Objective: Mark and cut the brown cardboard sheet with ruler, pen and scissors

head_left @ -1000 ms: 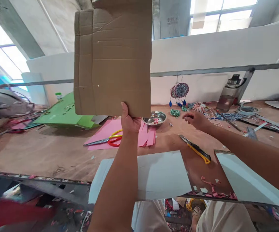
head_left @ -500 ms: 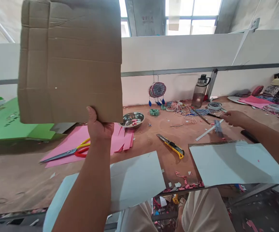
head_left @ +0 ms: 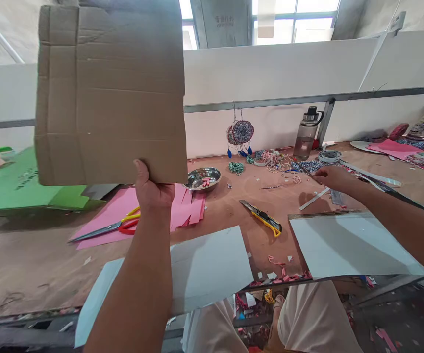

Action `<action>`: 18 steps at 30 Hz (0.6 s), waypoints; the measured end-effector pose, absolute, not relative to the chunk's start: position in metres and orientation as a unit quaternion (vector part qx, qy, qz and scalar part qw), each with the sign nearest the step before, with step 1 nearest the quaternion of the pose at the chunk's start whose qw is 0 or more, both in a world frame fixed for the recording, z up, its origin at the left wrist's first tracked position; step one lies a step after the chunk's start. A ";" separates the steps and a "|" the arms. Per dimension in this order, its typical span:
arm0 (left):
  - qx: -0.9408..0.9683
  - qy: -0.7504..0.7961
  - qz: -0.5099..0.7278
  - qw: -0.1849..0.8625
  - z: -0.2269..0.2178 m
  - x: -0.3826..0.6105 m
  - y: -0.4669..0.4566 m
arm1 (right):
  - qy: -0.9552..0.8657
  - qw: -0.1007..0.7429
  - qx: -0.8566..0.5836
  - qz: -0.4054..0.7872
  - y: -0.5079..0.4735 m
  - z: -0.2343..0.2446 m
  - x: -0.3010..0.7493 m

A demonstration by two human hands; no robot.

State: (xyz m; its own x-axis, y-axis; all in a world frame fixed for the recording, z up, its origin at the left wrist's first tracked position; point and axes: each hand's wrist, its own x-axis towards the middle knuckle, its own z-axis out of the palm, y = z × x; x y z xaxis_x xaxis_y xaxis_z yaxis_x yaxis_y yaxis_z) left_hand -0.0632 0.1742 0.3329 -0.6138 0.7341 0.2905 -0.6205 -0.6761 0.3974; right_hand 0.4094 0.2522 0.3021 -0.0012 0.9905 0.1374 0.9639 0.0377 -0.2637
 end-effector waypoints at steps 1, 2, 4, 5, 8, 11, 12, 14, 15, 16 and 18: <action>0.218 0.128 0.890 0.379 0.333 -0.063 0.174 | -0.695 0.133 -0.705 0.040 0.254 0.305 0.407; 0.216 0.129 0.891 0.377 0.333 -0.063 0.174 | -0.687 0.118 -0.715 0.041 0.257 0.307 0.405; 0.217 0.132 0.893 0.371 0.332 -0.064 0.174 | -0.688 0.107 -0.717 0.045 0.262 0.308 0.401; 0.221 0.135 0.892 0.370 0.332 -0.064 0.174 | -0.692 0.107 -0.712 0.047 0.263 0.306 0.397; 0.236 0.155 0.884 0.373 0.331 -0.066 0.175 | -0.730 0.107 -0.669 0.092 0.253 0.299 0.370; 0.244 0.172 0.879 0.370 0.331 -0.066 0.175 | -0.802 0.079 -0.568 0.168 0.222 0.291 0.324; 0.245 0.178 0.879 0.369 0.331 -0.066 0.174 | -0.819 0.066 -0.543 0.174 0.209 0.288 0.309; 0.246 0.194 0.877 0.364 0.332 -0.065 0.174 | -0.839 0.027 -0.512 0.181 0.186 0.281 0.283; 0.247 0.202 0.877 0.360 0.332 -0.064 0.174 | -0.851 0.013 -0.494 0.176 0.176 0.278 0.274; 0.247 0.208 0.877 0.356 0.332 -0.064 0.174 | -0.862 0.003 -0.479 0.166 0.169 0.275 0.268; 0.247 0.203 0.879 0.355 0.332 -0.064 0.174 | -0.873 -0.015 -0.465 0.147 0.162 0.271 0.261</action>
State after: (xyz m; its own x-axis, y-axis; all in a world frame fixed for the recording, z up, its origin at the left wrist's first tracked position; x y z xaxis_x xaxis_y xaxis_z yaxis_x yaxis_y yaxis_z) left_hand -0.0639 0.1735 0.3316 -0.6269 0.7231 0.2901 -0.5232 -0.6666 0.5309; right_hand 0.2612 0.1624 0.2712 -0.5677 0.8070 -0.1624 0.8157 0.5248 -0.2432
